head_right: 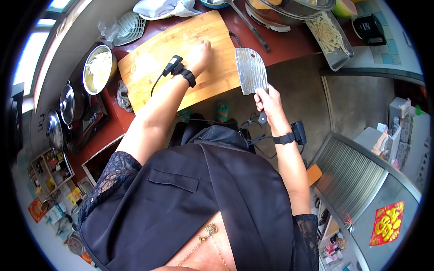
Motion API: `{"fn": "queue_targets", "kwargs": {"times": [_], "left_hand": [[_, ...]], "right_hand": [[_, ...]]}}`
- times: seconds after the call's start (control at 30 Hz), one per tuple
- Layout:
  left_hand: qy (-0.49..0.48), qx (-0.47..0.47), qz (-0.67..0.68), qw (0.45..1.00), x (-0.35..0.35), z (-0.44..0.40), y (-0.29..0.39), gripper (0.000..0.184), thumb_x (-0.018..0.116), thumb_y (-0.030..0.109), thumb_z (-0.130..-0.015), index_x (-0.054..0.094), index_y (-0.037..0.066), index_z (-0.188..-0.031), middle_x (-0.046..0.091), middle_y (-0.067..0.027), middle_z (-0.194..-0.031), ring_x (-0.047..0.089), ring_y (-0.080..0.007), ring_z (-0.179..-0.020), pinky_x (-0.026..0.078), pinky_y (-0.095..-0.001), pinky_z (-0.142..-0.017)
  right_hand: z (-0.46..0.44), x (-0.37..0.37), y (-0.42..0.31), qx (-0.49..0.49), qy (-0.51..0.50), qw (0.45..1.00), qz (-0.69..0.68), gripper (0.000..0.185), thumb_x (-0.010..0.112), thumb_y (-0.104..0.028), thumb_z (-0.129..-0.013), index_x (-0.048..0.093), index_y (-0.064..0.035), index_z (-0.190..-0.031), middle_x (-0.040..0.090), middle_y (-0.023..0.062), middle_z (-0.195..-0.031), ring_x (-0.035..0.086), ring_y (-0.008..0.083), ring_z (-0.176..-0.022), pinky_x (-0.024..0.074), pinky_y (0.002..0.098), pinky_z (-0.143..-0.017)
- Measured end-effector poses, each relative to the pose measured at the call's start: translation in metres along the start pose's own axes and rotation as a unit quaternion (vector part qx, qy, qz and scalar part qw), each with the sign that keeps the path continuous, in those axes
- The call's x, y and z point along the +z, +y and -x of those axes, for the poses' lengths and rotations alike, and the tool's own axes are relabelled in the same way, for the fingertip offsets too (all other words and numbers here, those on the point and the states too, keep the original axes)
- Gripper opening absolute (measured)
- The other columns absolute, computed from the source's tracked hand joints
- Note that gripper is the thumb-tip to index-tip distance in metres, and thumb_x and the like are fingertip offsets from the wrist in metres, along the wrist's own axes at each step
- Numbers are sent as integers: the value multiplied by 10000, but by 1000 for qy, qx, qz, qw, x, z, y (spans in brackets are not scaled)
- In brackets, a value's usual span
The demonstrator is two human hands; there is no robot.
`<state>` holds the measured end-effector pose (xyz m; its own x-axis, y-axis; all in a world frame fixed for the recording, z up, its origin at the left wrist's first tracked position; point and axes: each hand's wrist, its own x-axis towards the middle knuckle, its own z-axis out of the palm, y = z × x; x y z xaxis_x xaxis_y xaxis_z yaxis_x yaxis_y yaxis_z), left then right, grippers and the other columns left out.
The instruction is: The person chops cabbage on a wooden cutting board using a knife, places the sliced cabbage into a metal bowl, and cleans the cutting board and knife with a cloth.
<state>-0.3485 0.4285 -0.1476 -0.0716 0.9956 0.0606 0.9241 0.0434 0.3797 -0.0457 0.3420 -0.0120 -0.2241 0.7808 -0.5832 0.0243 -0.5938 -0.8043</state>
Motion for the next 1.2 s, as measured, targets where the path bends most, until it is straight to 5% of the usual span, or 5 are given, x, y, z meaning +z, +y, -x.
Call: {"fn": "queue_targets", "kwargs": {"times": [0.43, 0.6, 0.77, 1.03, 1.2], "left_hand": [[405, -273, -53, 871, -269, 101, -161, 235, 723, 291, -929, 691, 58, -925, 737, -116, -809, 726, -286, -774, 565, -421, -742], [284, -259, 15, 923, -303, 170, -229, 403, 667, 337, -883, 743, 105, -1205, 735, -186, -1177, 693, -338, -1119, 549, -424, -976], [248, -167, -121, 946, -263, 259, -208, 216, 633, 257, -868, 750, 91, -943, 720, -159, -924, 693, -333, -896, 552, -455, -800], [258, -421, 85, 865, -214, 572, -184, 203, 613, 222, -903, 735, 60, -899, 703, -163, -870, 695, -374, -863, 566, -495, -781], [287, -601, 142, 732, -218, 803, -181, 196, 603, 211, -853, 747, 78, -846, 715, -185, -842, 692, -406, -802, 537, -509, -700]], "right_hand": [[-26, 48, 1, -14, -125, 984, 127, 116, 600, -133, -962, 623, -45, -1034, 546, -9, -660, 439, 48, -469, 364, 219, -421], [-16, 106, 2, -79, -132, 943, 296, 164, 601, -175, -975, 633, -28, -1040, 561, 6, -688, 475, 93, -535, 423, 282, -502], [-19, 172, 41, -376, -136, 738, 544, 423, 609, -168, -992, 575, 17, -1371, 653, 232, -1223, 634, 372, -1142, 487, 433, -1027], [-96, 184, 115, -582, -87, 440, 678, 565, 691, -104, -928, 481, 34, -1434, 574, 286, -1339, 568, 447, -1239, 481, 498, -1055], [-106, 203, 131, -526, 16, 450, 721, 466, 650, -153, -943, 567, -109, -1399, 656, 225, -1119, 641, 439, -1024, 537, 529, -874]]}}
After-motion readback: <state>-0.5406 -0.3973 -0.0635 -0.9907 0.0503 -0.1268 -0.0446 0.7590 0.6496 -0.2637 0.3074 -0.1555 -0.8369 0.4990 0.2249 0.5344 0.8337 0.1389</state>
